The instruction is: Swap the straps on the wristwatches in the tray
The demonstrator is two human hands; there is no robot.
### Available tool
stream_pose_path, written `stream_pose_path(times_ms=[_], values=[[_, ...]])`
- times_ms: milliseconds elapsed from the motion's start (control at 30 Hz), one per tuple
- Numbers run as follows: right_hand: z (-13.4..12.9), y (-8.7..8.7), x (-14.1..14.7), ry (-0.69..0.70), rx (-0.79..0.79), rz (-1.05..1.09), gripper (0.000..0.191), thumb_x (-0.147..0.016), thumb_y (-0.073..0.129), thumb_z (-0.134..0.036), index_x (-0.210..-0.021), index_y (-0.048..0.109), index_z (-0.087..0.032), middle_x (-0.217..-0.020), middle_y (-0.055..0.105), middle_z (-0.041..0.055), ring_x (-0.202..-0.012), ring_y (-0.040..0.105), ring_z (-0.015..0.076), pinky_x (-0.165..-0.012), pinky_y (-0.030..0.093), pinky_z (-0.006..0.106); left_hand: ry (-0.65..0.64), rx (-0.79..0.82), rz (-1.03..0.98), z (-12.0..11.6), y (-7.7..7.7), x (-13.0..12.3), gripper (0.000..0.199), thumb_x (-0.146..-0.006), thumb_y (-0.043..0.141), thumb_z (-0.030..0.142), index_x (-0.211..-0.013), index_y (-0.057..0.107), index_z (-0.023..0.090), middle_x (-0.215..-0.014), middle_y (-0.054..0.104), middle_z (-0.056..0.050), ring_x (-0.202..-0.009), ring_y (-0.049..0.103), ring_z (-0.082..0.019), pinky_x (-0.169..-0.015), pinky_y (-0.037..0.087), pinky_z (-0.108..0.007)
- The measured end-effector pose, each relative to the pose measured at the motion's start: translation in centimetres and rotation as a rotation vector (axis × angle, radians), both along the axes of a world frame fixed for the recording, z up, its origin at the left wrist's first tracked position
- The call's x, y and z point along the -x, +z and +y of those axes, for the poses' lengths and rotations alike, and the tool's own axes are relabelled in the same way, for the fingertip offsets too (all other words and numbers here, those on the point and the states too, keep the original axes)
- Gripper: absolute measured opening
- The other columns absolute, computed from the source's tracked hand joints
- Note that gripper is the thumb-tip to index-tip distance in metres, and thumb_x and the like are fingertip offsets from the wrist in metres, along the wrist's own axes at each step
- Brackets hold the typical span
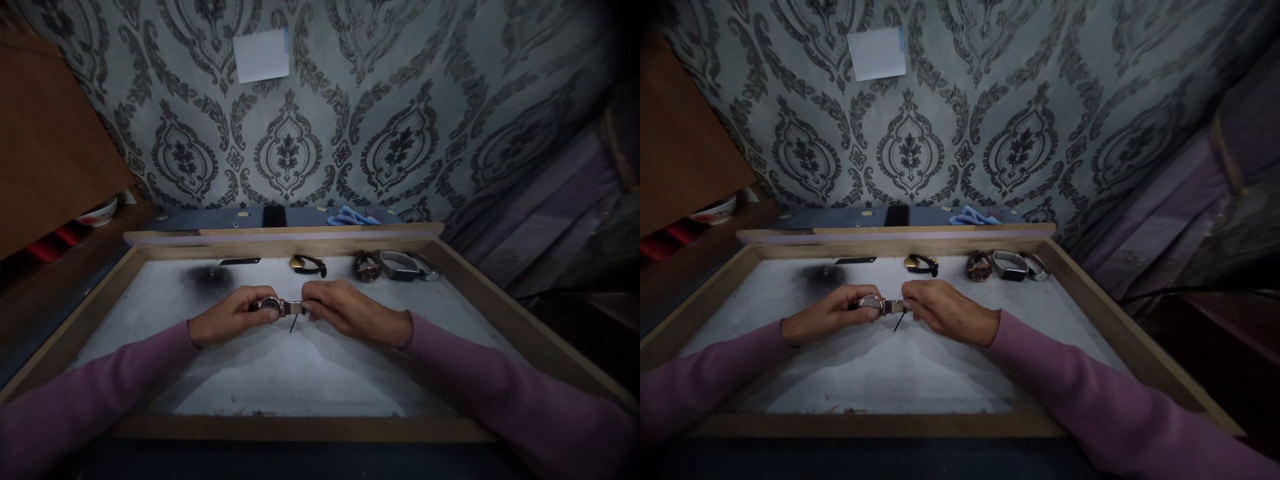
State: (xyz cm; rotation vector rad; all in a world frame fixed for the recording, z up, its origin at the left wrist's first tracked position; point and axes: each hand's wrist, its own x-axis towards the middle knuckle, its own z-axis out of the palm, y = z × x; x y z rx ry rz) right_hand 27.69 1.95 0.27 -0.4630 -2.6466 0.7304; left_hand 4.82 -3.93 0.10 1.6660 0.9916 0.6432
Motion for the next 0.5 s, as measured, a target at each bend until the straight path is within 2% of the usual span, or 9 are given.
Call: stream_pose_path(times_ms=[233, 500], values=[[-0.04, 0.08, 0.06, -0.004, -0.011, -0.013, 0.023, -0.094, 0.039, -0.019, -0.071, 0.039, -0.02, -0.063, 0.049, -0.0011, -0.055, 0.042, 0.0105, -0.054, 0.03, 0.023, -0.007, 0.005, 0.007, -0.04, 0.16, -0.09, 0.023, -0.088, 0.056, 0.036, -0.082, 0.056, 0.014, -0.07, 0.04, 0.003, -0.067, 0.035, -0.012, -0.061, 0.028, -0.026], [-0.18, 0.17, 0.14, -0.005, 0.011, -0.016, 0.023, -0.095, 0.039, -0.019, -0.072, 0.039, -0.02, -0.062, 0.05, -0.0012, -0.055, 0.043, 0.011, -0.056, 0.031, 0.024, -0.01, -0.001, 0.014, -0.02, 0.03, -0.06, 0.022, -0.088, 0.056, 0.036, -0.083, 0.057, 0.014, -0.071, 0.041, 0.003, -0.066, 0.036, -0.012, -0.061, 0.029, -0.026]])
